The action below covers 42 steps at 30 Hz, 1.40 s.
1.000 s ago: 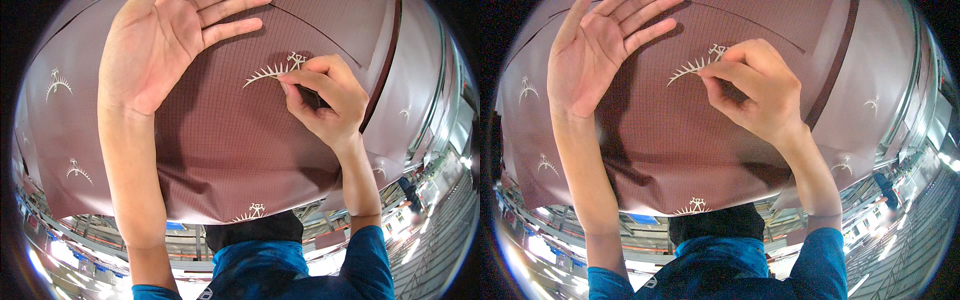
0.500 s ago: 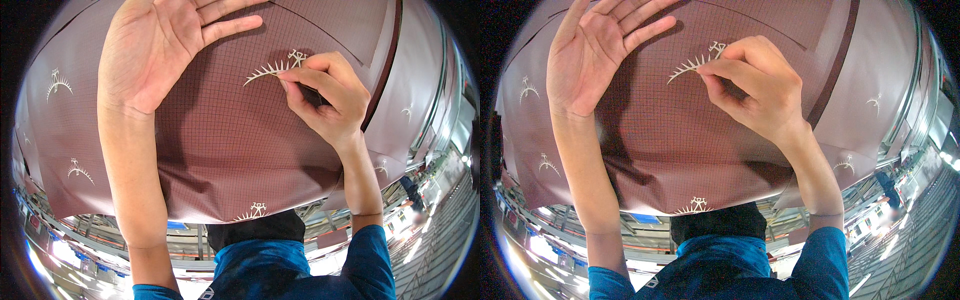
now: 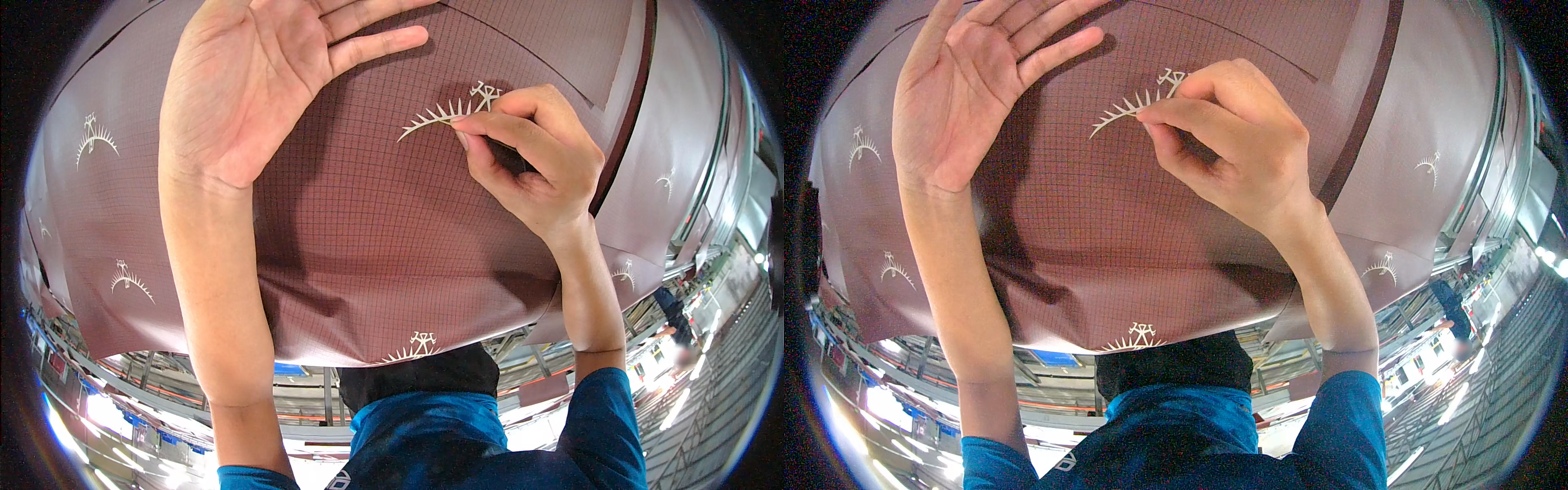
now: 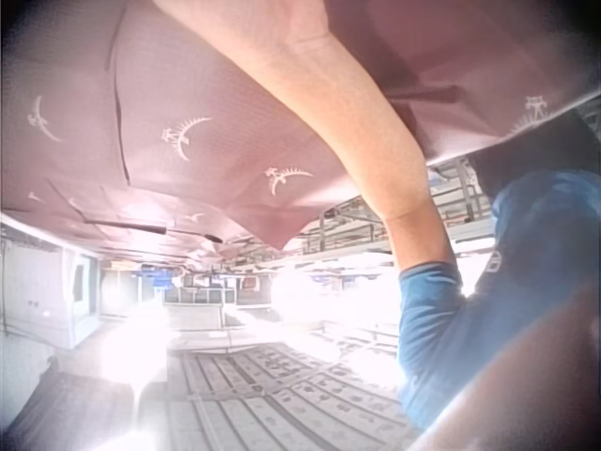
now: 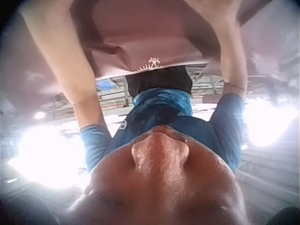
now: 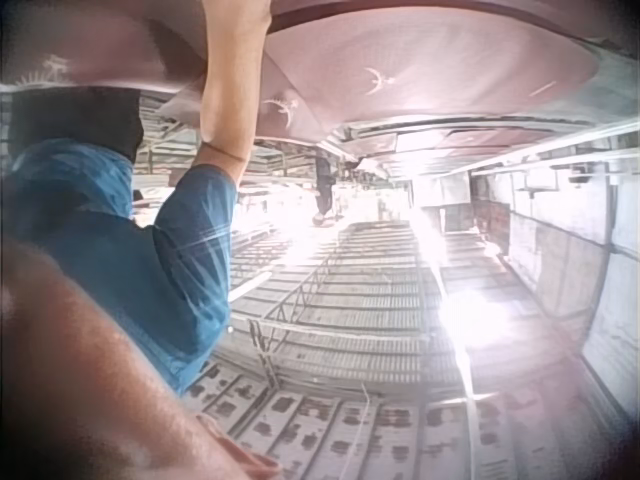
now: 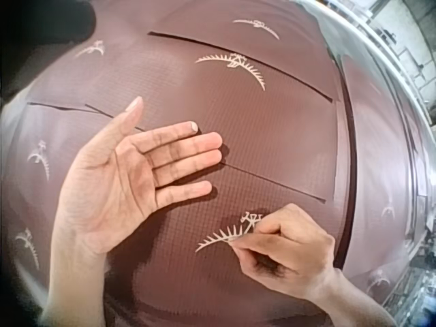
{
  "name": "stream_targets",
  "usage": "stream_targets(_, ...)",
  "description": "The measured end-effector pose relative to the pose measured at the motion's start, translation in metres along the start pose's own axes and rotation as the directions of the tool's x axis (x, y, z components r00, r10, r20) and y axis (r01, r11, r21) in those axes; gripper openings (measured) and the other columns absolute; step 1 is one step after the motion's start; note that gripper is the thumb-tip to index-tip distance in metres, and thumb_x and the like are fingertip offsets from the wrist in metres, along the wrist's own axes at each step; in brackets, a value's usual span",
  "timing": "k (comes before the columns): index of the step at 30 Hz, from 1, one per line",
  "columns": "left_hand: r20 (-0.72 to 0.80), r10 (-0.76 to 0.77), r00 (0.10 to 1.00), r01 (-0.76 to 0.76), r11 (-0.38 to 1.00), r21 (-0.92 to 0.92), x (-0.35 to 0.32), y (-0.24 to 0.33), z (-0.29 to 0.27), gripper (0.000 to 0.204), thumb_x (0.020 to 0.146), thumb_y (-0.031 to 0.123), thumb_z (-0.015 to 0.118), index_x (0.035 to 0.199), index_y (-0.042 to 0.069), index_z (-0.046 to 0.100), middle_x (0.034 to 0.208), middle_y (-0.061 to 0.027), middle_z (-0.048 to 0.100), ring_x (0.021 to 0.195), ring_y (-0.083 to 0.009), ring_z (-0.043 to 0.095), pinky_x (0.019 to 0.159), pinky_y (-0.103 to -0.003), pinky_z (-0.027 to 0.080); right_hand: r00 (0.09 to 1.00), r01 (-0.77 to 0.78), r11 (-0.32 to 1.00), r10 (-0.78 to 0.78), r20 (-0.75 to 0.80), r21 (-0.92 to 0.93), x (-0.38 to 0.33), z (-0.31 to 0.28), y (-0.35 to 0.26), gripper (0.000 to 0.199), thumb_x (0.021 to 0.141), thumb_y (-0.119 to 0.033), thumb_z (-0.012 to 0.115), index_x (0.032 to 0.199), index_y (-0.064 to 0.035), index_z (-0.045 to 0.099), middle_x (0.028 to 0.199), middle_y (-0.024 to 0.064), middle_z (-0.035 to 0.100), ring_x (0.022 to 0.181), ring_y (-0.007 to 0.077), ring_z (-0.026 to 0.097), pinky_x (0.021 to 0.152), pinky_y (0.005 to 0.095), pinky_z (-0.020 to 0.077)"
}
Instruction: The person walks along drying racks in a workshop and uses a small stick to pick at white printed logos on maroon surfboard blanks. They repeatedly lift and remove small pieces of the logo from several boards.
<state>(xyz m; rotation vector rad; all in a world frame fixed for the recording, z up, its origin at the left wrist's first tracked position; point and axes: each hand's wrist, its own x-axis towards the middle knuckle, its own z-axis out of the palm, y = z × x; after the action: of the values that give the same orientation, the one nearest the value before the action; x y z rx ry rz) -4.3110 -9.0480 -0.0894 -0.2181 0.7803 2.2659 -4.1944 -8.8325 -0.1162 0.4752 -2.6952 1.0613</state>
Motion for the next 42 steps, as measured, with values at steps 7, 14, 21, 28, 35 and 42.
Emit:
stream_targets(7, -0.004, -0.008, 1.0, 0.008, 1.0, -0.005, 0.0, 0.0, 0.0, 0.074, 0.106, 0.049, 0.038, 0.139, -0.017, 0.037, 0.136, -0.0368, 0.051, 0.129, -0.0432, 0.053, 0.105, -0.054, 0.049, 1.0, -0.01, 1.0, 0.01, 0.003, 0.018, -0.001, 0.0, 0.001, 0.028, 0.064, 0.001, 0.082, 0.088, -0.0117, 0.076, 0.081, 0.0017, 0.062, 0.074, 0.0182, 0.062, 0.065, 0.0288, 0.0501)
stream_targets(14, 0.0, -0.005, 1.0, 0.005, 1.0, 0.0, 0.001, 0.0, -0.001, 0.074, 0.106, 0.049, 0.036, 0.139, -0.017, 0.037, 0.137, -0.0369, 0.051, 0.13, -0.043, 0.053, 0.105, -0.054, 0.049, 1.0, 0.001, 0.999, -0.001, 0.014, 0.034, 0.0, -0.001, 0.001, 0.027, 0.065, 0.001, 0.082, 0.088, -0.0111, 0.076, 0.081, 0.0016, 0.062, 0.075, 0.0181, 0.062, 0.065, 0.0291, 0.05)
stream_targets(21, -0.022, -0.016, 1.0, 0.016, 1.0, -0.01, 0.001, 0.001, 0.001, 0.072, 0.107, 0.048, 0.035, 0.138, -0.016, 0.04, 0.137, -0.0363, 0.051, 0.13, -0.0436, 0.053, 0.106, -0.055, 0.048, 1.0, 0.004, 1.0, -0.004, 0.009, 0.024, 0.0, 0.0, 0.0, 0.028, 0.064, 0.001, 0.082, 0.088, -0.0109, 0.076, 0.08, 0.0014, 0.062, 0.074, 0.0182, 0.062, 0.065, 0.0291, 0.0503)
stream_targets(28, -0.046, -0.026, 0.999, 0.025, 1.0, -0.01, 0.001, 0.001, 0.003, 0.072, 0.107, 0.048, 0.034, 0.137, -0.016, 0.041, 0.138, -0.0364, 0.05, 0.13, -0.0438, 0.052, 0.106, -0.056, 0.047, 1.0, -0.024, 0.999, 0.024, -0.003, 0.024, 0.0, -0.001, 0.0, 0.028, 0.064, 0.002, 0.081, 0.088, -0.0118, 0.076, 0.08, 0.0014, 0.062, 0.074, 0.018, 0.062, 0.064, 0.0288, 0.0503)
stream_targets(35, 0.088, 0.03, 0.996, -0.024, 0.997, -0.067, 0.003, -0.008, -0.018, 0.072, 0.107, 0.049, 0.034, 0.136, -0.016, 0.042, 0.138, -0.037, 0.05, 0.131, -0.0437, 0.051, 0.106, -0.056, 0.047, 1.0, -0.017, 0.999, 0.016, 0.01, 0.031, -0.001, 0.0, -0.001, 0.029, 0.064, 0.001, 0.081, 0.089, -0.0121, 0.077, 0.081, 0.0013, 0.062, 0.074, 0.0179, 0.062, 0.065, 0.0291, 0.0505)
stream_targets(42, -0.038, 0.135, 0.99, -0.123, 0.964, 0.235, 0.0, -0.016, 0.007, 0.071, 0.107, 0.049, 0.034, 0.135, -0.016, 0.043, 0.138, -0.0369, 0.05, 0.132, -0.0434, 0.051, 0.107, -0.056, 0.047, 1.0, -0.015, 1.0, 0.015, 0.02, 0.02, 0.0, -0.002, 0.0, 0.028, 0.064, 0.002, 0.081, 0.088, -0.0119, 0.076, 0.081, 0.0011, 0.062, 0.074, 0.0178, 0.061, 0.066, 0.0294, 0.0505)
